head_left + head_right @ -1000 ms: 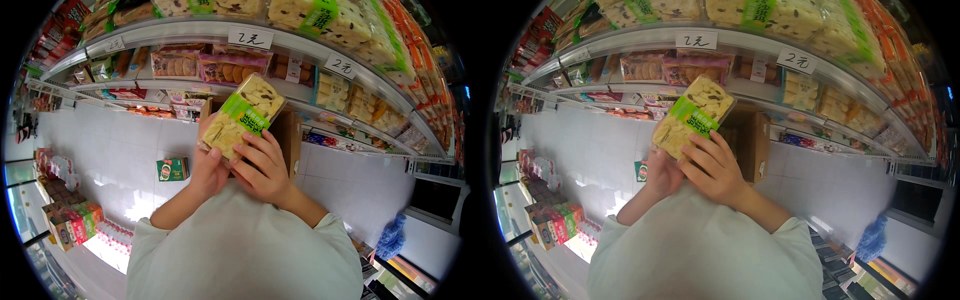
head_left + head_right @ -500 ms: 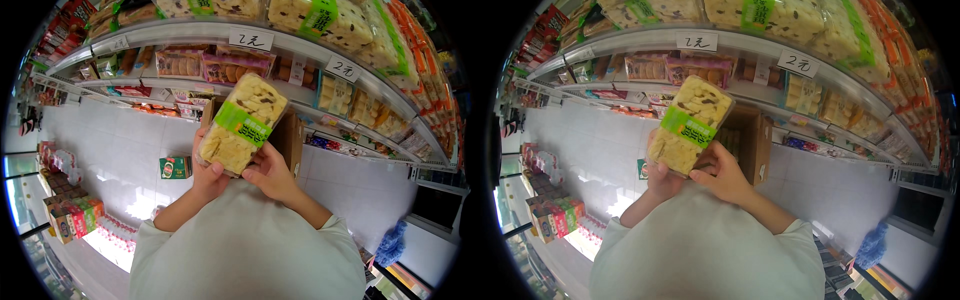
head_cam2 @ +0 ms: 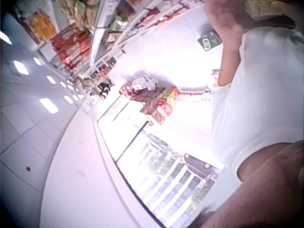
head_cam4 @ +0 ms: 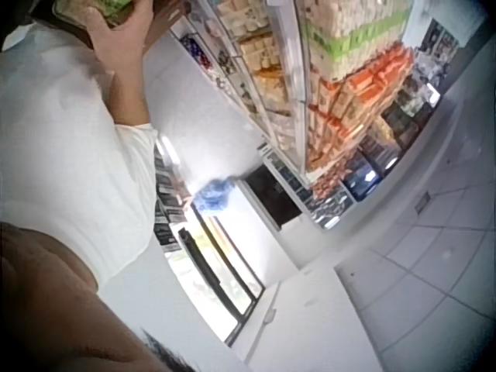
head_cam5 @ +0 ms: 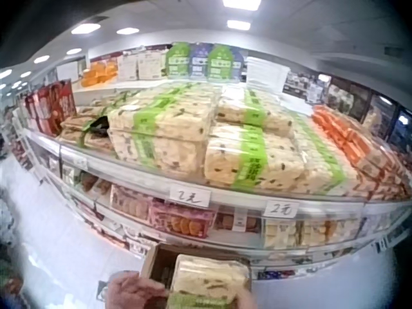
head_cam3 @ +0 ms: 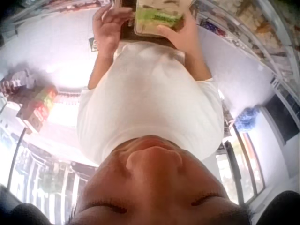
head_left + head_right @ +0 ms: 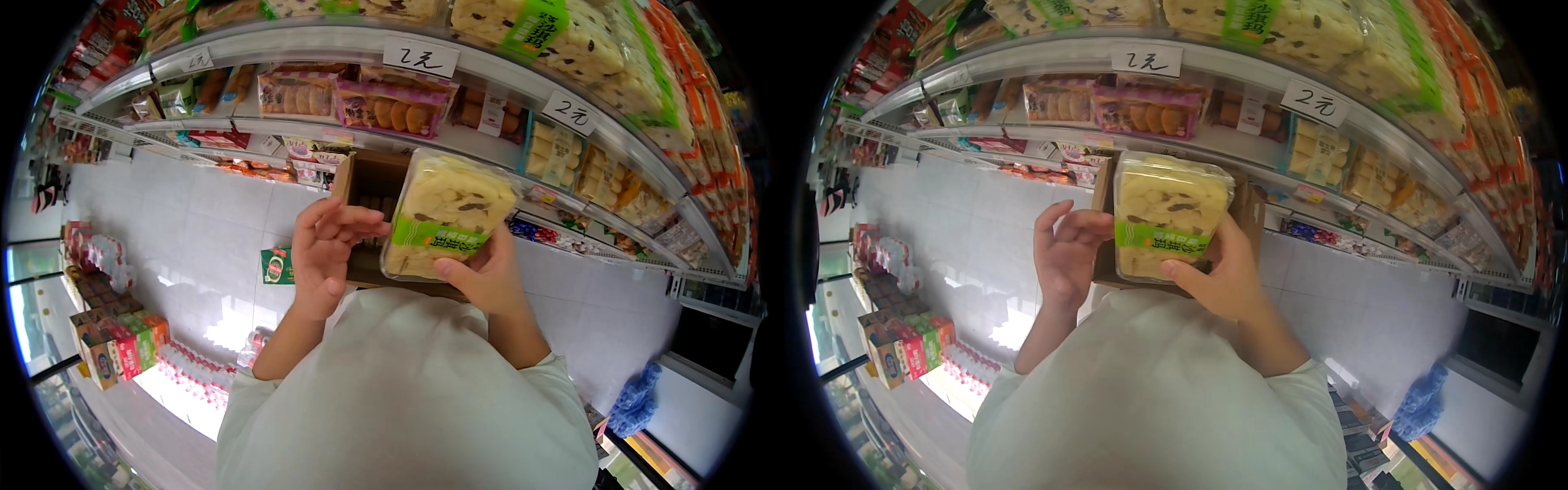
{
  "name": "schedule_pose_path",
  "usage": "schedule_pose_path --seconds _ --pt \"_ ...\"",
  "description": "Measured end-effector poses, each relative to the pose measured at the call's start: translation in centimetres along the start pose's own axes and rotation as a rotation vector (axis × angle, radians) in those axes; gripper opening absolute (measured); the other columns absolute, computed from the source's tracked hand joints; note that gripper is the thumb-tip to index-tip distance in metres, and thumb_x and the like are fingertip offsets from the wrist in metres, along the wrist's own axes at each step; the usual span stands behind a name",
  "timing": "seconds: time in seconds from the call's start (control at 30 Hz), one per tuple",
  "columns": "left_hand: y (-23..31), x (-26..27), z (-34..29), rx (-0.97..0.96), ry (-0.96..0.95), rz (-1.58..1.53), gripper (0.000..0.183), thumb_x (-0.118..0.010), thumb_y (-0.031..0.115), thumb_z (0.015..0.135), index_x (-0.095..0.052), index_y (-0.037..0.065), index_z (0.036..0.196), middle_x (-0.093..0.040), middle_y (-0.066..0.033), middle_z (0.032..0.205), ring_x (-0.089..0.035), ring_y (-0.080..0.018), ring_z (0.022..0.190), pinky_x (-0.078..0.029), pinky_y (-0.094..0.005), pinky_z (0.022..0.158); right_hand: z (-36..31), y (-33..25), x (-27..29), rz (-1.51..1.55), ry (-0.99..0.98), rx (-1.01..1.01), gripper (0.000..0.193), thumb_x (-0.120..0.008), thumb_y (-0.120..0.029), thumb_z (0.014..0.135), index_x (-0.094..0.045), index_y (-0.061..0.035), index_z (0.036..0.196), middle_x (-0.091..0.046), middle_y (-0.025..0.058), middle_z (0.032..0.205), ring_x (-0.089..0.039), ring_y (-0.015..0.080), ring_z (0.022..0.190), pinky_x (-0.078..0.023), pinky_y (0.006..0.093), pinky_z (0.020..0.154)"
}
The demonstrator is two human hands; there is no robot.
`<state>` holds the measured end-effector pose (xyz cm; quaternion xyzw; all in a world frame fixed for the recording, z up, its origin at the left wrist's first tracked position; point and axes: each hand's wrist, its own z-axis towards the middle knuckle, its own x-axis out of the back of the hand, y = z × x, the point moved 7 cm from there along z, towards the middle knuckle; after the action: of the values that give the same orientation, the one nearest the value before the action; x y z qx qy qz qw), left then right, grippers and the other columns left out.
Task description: The person repeatedly picks packaged snack items from a cardboard box and places them onto a nearby shelf. The person handles the items one at a time, arranging them in rows on the shelf.
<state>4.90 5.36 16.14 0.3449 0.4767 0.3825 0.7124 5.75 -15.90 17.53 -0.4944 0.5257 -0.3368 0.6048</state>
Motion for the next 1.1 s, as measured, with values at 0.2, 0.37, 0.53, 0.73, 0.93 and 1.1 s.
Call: schedule_pose_path --seconds 0.2,0.37,0.53,0.73,0.93,1.1 --pt "0.3 -0.6 1.3 0.104 0.033 0.086 0.090 -0.075 0.018 0.091 -0.021 0.007 0.162 -0.055 -0.0162 0.137 -0.061 -0.0208 0.116 -0.054 -0.0349 0.096 0.5 -2.9 1.2 -0.550 -0.090 0.109 0.066 -0.080 -0.002 0.079 -0.054 0.0004 0.140 -0.068 0.0106 0.115 -0.067 0.0178 0.109 -0.053 0.0320 0.096" --pt "-0.4 -0.4 1.9 0.098 0.020 0.375 0.069 -0.064 0.008 0.098 -0.031 0.005 0.158 -0.053 -0.0140 0.140 -0.059 -0.0204 0.121 -0.055 -0.0358 0.097 0.2 -1.7 2.5 -0.171 0.126 0.007 0.066 -0.083 -0.003 0.080 -0.055 -0.0030 0.139 -0.068 0.0121 0.119 -0.067 0.0186 0.107 -0.056 0.0322 0.094" --pt "0.1 -1.9 1.5 0.423 0.164 0.267 0.057 -0.057 -0.002 0.097 -0.041 0.003 0.152 -0.054 -0.0108 0.135 -0.059 -0.0167 0.112 -0.053 -0.0314 0.094 -0.1 1.8 3.8 0.146 0.362 0.024 0.037 -0.070 -0.006 0.097 -0.057 -0.0032 0.132 -0.066 0.0120 0.123 -0.063 0.0169 0.111 -0.052 0.0304 0.099" --pt "-0.4 -2.5 1.8 0.132 -0.015 0.507 0.036 -0.054 0.005 0.101 -0.046 0.002 0.136 -0.055 -0.0171 0.135 -0.060 -0.0212 0.113 -0.054 -0.0343 0.091 -0.1 3.6 2.7 0.087 0.297 -0.074 0.024 -0.048 -0.018 0.111 -0.061 -0.0023 0.124 -0.069 0.0114 0.116 -0.065 0.0148 0.108 -0.053 0.0296 0.096" --pt "-1.5 -1.4 1.0 -0.029 0.053 0.481 0.028 -0.050 0.027 0.110 -0.043 0.006 0.127 -0.058 -0.0207 0.132 -0.065 -0.0241 0.109 -0.061 -0.0320 0.077 -0.3 -1.0 1.4 -0.592 0.294 0.381 0.026 -0.050 -0.017 0.108 -0.067 0.0028 0.113 -0.070 0.0126 0.109 -0.066 0.0206 0.100 -0.051 0.0313 0.088" --pt "-0.8 -1.8 1.6 0.192 0.149 0.131 0.025 -0.046 0.027 0.111 -0.043 0.007 0.127 -0.058 -0.0174 0.129 -0.069 -0.0216 0.094 -0.062 -0.0289 0.053 0.3 -2.6 1.1 -0.645 0.257 0.385 0.027 -0.057 -0.018 0.103 -0.064 0.0010 0.122 -0.066 0.0154 0.122 -0.063 0.0271 0.110 -0.049 0.0363 0.097"
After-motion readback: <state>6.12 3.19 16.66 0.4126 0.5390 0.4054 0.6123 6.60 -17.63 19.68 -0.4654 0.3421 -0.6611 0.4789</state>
